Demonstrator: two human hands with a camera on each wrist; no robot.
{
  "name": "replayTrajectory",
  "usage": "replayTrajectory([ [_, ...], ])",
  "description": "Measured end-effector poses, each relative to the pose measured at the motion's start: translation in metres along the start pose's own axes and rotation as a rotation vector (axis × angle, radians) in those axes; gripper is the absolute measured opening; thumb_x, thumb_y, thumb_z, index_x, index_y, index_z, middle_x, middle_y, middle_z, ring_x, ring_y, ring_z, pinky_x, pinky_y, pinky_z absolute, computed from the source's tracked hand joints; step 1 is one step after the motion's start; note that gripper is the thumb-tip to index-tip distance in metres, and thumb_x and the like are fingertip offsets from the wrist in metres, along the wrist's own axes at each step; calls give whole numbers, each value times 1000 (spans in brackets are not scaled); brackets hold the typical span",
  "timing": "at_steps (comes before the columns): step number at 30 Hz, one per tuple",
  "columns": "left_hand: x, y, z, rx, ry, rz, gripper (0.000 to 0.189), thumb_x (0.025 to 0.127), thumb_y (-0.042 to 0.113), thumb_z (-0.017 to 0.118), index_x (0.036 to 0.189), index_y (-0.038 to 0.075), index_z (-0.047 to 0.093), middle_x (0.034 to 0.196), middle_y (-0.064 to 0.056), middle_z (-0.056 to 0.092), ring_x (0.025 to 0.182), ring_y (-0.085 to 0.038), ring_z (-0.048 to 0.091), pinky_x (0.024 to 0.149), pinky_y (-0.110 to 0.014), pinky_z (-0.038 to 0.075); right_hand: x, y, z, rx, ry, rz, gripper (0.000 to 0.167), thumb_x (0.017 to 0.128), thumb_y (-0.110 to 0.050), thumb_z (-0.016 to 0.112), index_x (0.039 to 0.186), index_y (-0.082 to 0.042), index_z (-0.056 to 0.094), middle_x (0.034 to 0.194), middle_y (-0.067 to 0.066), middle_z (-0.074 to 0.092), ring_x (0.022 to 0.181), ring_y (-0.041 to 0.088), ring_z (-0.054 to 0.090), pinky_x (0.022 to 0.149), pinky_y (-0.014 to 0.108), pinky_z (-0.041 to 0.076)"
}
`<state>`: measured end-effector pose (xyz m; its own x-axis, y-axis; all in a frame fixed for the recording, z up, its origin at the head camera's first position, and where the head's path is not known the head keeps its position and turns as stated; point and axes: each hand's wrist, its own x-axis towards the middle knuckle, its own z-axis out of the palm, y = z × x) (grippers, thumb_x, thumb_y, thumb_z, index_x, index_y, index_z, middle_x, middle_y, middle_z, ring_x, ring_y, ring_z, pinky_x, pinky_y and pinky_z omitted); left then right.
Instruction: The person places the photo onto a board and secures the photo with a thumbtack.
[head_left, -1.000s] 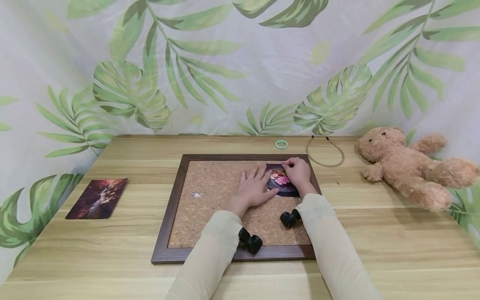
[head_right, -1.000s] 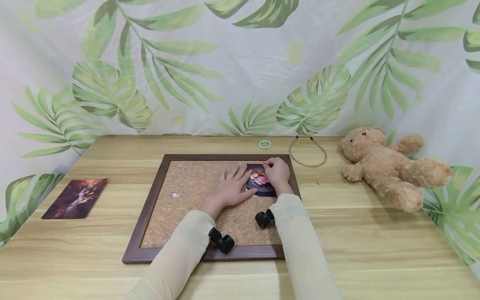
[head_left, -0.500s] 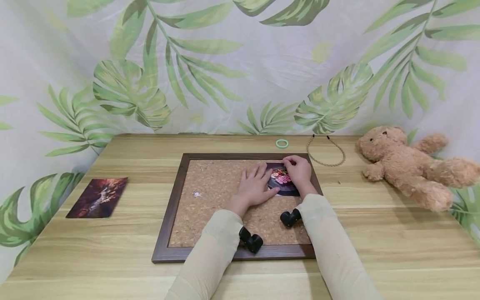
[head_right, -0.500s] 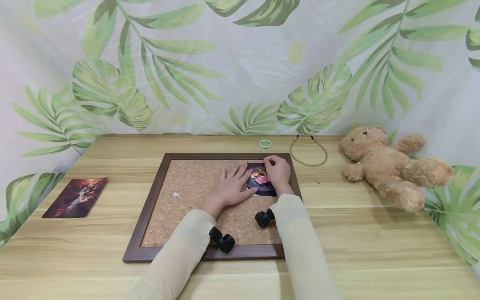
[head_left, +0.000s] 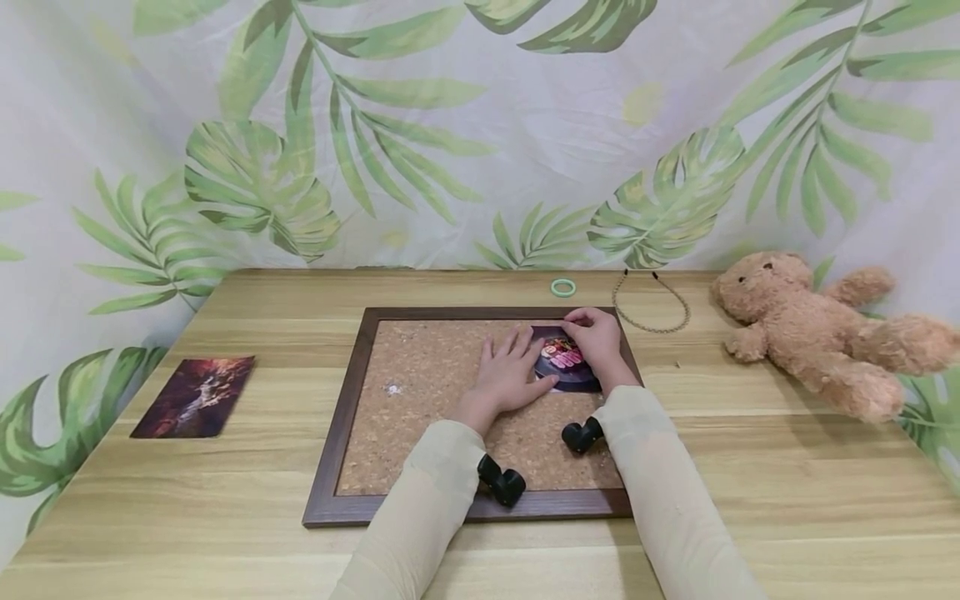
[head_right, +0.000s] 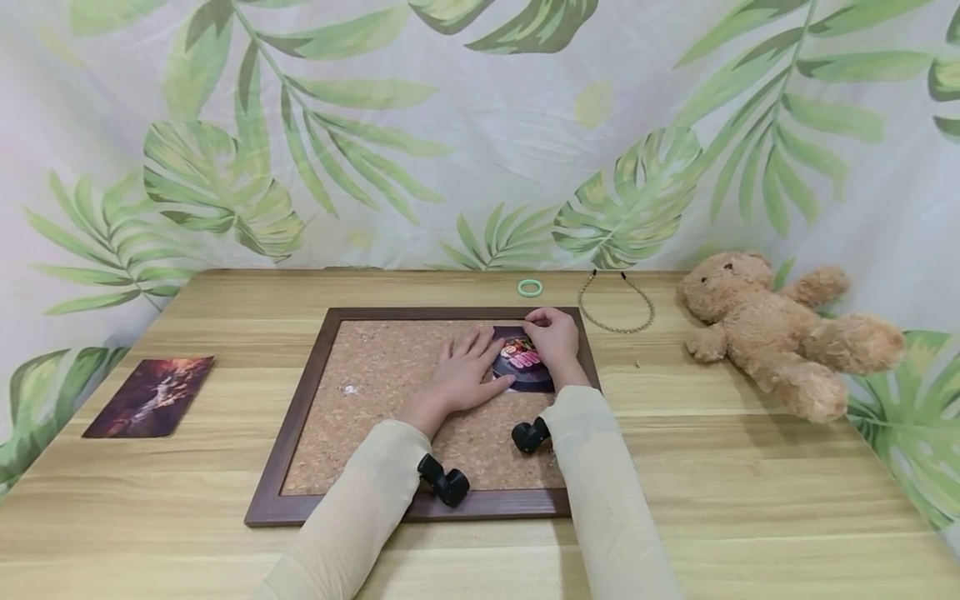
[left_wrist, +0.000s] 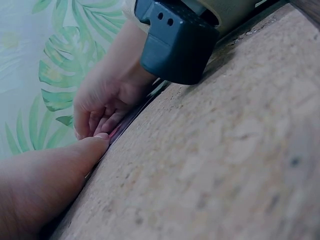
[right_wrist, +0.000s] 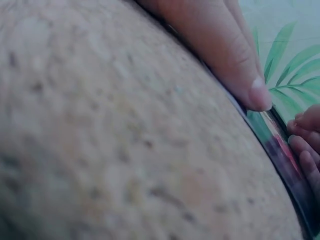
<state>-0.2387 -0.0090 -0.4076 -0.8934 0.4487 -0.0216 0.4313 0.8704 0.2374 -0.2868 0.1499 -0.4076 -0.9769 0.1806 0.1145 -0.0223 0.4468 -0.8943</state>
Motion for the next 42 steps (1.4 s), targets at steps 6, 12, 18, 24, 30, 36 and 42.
replayTrajectory([
  [6,-1,0,0,12,3,2,68,83,59,32,138,20,24,143,-3,10,129,-22,0,96,-51,0,0,0,-2,40,-70,-15,21,78,-11,63,96,-1,66,92,13,63,89,19,55,73,28,40],
  [12,-1,0,0,9,6,1,68,83,59,31,138,20,24,143,-3,10,129,-22,0,96,-51,1,0,-1,-4,8,-69,-38,16,78,-12,63,88,0,67,91,13,63,90,20,54,75,30,40],
  [18,0,-1,1,9,6,1,68,83,59,32,138,20,23,143,-3,9,129,-22,0,96,-51,0,3,-3,-1,-113,-93,-24,17,79,-17,63,89,-4,67,90,10,63,86,20,54,73,32,40],
  [24,0,-1,0,10,4,0,67,84,59,32,138,20,23,143,-3,9,129,-22,0,96,-51,0,6,-11,1,-277,-149,-55,23,79,-24,62,92,-6,67,92,9,63,86,22,54,74,35,39],
  [30,-1,0,-1,5,-6,-2,67,84,59,32,138,20,22,143,-2,8,129,-22,0,96,-51,0,6,-18,3,-409,-136,-24,25,79,-32,59,88,-10,67,89,6,62,84,23,54,71,37,39],
  [36,0,0,0,10,-2,-7,67,84,58,33,138,21,22,143,-2,9,129,-22,1,97,-50,0,7,-20,6,-451,-127,21,23,80,-33,58,84,-12,66,87,3,62,82,22,53,72,40,36],
  [42,0,0,0,-17,-5,-7,68,83,59,31,138,20,22,143,-2,8,129,-20,-2,97,-49,-3,8,-16,8,-421,-101,28,20,79,-30,59,81,-12,68,86,3,63,82,21,54,70,37,37],
])
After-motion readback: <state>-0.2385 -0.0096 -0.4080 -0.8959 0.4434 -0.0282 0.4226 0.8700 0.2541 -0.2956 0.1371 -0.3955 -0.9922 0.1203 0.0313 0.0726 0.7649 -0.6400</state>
